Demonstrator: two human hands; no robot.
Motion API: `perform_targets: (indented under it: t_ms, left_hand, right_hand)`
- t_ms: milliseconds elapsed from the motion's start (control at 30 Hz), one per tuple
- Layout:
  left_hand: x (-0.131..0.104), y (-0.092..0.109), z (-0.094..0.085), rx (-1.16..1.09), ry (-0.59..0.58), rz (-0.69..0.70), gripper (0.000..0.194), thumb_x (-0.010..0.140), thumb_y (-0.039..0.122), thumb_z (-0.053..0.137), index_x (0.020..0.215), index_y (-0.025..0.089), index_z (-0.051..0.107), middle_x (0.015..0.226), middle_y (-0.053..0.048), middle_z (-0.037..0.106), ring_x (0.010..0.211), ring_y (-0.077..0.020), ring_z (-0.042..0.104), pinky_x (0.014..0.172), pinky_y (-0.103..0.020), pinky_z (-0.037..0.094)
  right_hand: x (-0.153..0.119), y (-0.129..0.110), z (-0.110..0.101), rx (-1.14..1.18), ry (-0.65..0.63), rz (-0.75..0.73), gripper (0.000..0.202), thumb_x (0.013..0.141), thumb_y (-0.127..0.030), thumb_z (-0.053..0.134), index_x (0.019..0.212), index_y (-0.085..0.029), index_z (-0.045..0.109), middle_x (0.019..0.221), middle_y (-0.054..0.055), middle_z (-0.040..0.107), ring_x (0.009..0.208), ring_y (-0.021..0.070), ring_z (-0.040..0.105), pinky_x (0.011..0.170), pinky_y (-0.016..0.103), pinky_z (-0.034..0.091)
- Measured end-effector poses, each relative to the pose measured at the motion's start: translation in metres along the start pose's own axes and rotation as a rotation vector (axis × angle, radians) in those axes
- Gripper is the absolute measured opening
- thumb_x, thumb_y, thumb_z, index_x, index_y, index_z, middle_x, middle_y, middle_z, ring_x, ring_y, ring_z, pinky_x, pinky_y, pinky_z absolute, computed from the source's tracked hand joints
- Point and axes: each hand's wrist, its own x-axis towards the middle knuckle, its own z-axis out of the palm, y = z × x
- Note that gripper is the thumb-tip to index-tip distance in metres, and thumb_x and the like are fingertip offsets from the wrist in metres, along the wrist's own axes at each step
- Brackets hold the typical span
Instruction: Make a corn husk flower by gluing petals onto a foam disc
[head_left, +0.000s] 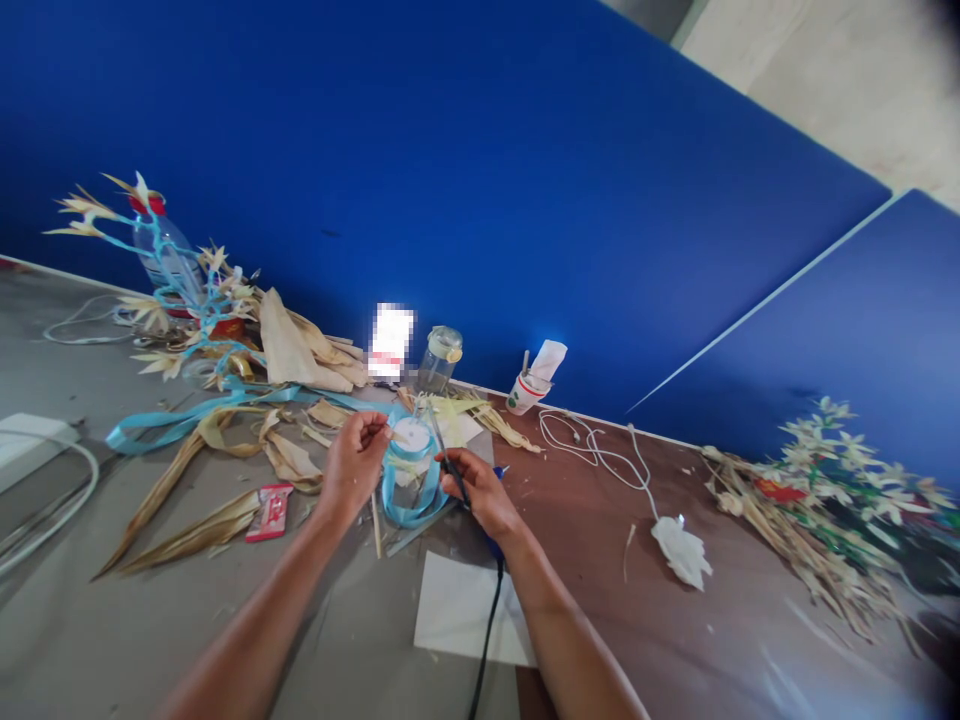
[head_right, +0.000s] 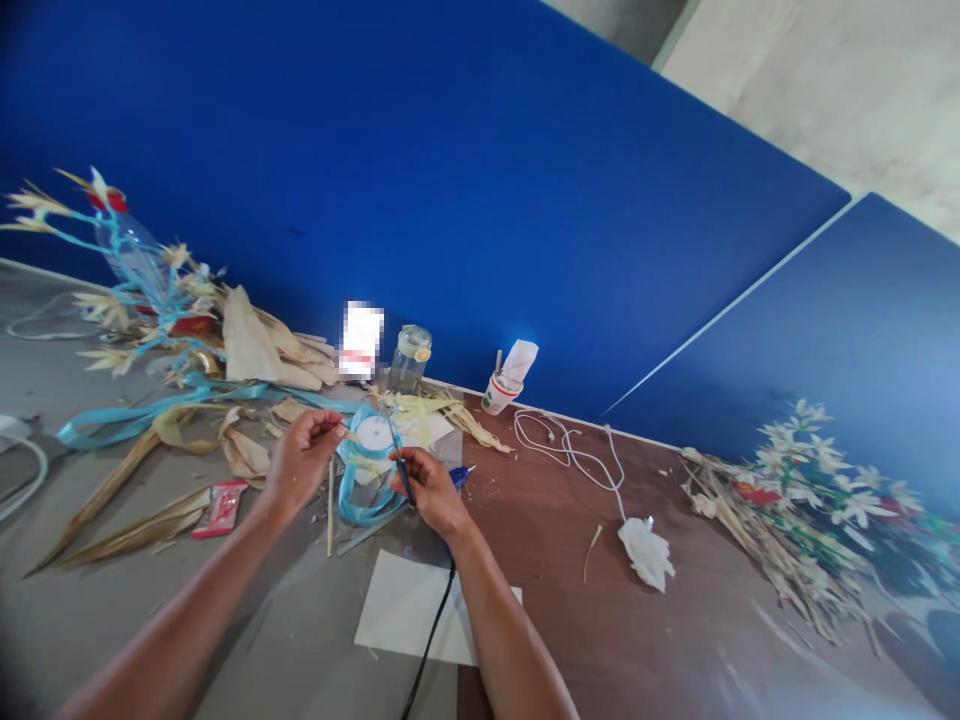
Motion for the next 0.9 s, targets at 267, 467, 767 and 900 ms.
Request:
perform_targets:
  t_ms: [267,467,767,900]
  left_hand:
    - [-0.004,0.003,0.006,-0.088,-0.098,-0.043,0.028,0.065,0.032,0.066,0.085,0.014,0.057,0.072,-0.001,0.059,0.068,-0.0143,0.056,0.063,-0.025,0.043]
    - [-0.012,0.007,0.011,-0.053,-0.134,-0.110,0.024,0.065,0.031,0.066,0.080,0.015,0.056,0.069,0.001,0.058,0.057,-0.0110,0.051,0.053,-0.022,0.037]
    - [-0.018,0.015,0.015,-0.148,-0.212,-0.264,0.027,0.059,0.031,0.071,0.077,0.016,0.056,0.057,0.006,0.051,0.042,-0.0062,0.039,0.040,-0.019,0.027]
    - [-0.019,0.016,0.015,-0.105,-0.357,-0.325,0.030,0.057,0.030,0.071,0.079,0.014,0.059,0.061,0.005,0.053,0.043,-0.0053,0.039,0.040,-0.019,0.027]
  right_hand:
    - [0.008,-0.004,0.016,0.301,0.171,-0.102,0.043,0.062,-0.022,0.072,0.101,-0.021,0.054,0.078,0.000,0.062,0.068,0.0112,0.053,0.058,0.021,0.038]
    - [0.019,-0.011,0.031,0.181,0.314,-0.099,0.047,0.057,-0.019,0.072,0.100,-0.018,0.053,0.071,-0.002,0.062,0.060,0.0111,0.055,0.056,0.022,0.043]
    - [0.027,-0.006,0.027,0.046,0.416,-0.142,0.045,0.058,-0.023,0.070,0.099,-0.017,0.052,0.065,-0.003,0.059,0.058,0.0114,0.055,0.053,0.022,0.043]
    - [0.028,-0.007,0.016,0.028,0.347,-0.134,0.043,0.058,-0.024,0.069,0.098,-0.017,0.053,0.064,-0.004,0.058,0.054,0.0102,0.053,0.050,0.021,0.041]
